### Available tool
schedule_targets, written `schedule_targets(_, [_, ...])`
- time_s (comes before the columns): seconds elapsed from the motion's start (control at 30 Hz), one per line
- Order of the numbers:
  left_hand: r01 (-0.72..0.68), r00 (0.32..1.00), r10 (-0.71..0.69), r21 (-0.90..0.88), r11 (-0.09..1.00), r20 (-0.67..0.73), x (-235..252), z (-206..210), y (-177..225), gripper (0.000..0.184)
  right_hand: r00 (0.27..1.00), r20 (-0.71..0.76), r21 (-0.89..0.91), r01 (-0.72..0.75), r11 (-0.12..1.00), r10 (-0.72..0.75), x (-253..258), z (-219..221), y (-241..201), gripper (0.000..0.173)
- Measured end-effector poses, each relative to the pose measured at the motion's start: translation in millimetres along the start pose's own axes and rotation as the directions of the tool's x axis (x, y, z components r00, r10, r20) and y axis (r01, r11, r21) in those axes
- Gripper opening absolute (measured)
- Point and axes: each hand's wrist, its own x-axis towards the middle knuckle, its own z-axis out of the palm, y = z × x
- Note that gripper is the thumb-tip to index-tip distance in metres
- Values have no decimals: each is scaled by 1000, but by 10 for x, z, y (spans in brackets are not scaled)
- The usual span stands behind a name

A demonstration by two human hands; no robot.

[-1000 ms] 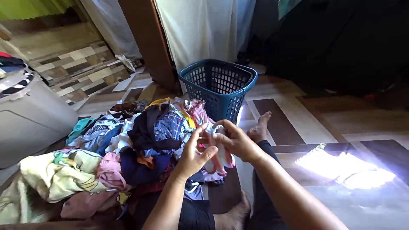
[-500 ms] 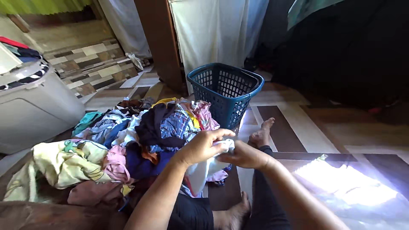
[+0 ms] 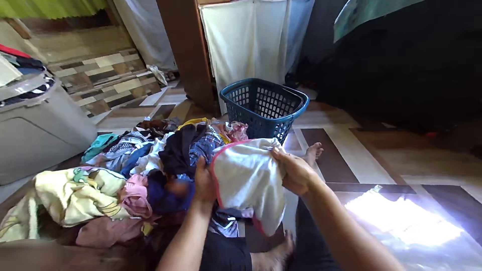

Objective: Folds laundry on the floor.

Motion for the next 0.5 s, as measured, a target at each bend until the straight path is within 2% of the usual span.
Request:
schedule_targets(0.03, [100,993,-105,-95,990,-55,-69,-91,-171,72,996,-85,56,-22,998,26,64,-8,52,38])
schedule_targets(0.1, [288,944,-308,-154,945,-121,-274,-206,-478,89,962,-252,192,-54,980,102,179,-102,227,33])
schedule_targets(0.17, [381,902,-403,-150,912,-159,-474,-258,-666,100,927,-322,253,-112,961,193,185,-261,498,30])
schedule_targets(0.2, [408,888,-425,-126,904,-174,-542,-279,-714,97,921,-309,231,-169,958,237,143,-340,649,30])
schedule_targets(0.27, [485,853,-471,8,874,-226,-600,-311,-730,63,931,-221,99,-274,957,289,11,-437,928,30])
schedule_targets(0.33, [569,812,-502,213,794,-298,-582,-300,-674,28,936,-105,-67,-343,937,336,-132,-465,1113,65])
schedule_targets(0.37, [579,811,-502,291,762,-300,-553,-311,-648,22,930,-38,-164,-367,916,366,-178,-477,1162,79])
schedule_targets(0.4, [566,822,-487,345,748,-293,-524,-316,-615,20,921,12,-247,-376,893,390,-205,-485,1180,86])
schedule_targets(0.43, [531,847,-452,380,757,-281,-497,-315,-572,18,919,42,-316,-360,878,392,-221,-484,1164,85])
schedule_targets(0.5, [412,907,-325,396,820,-268,-448,-270,-436,21,949,-3,-337,-299,893,316,-253,-414,1052,59])
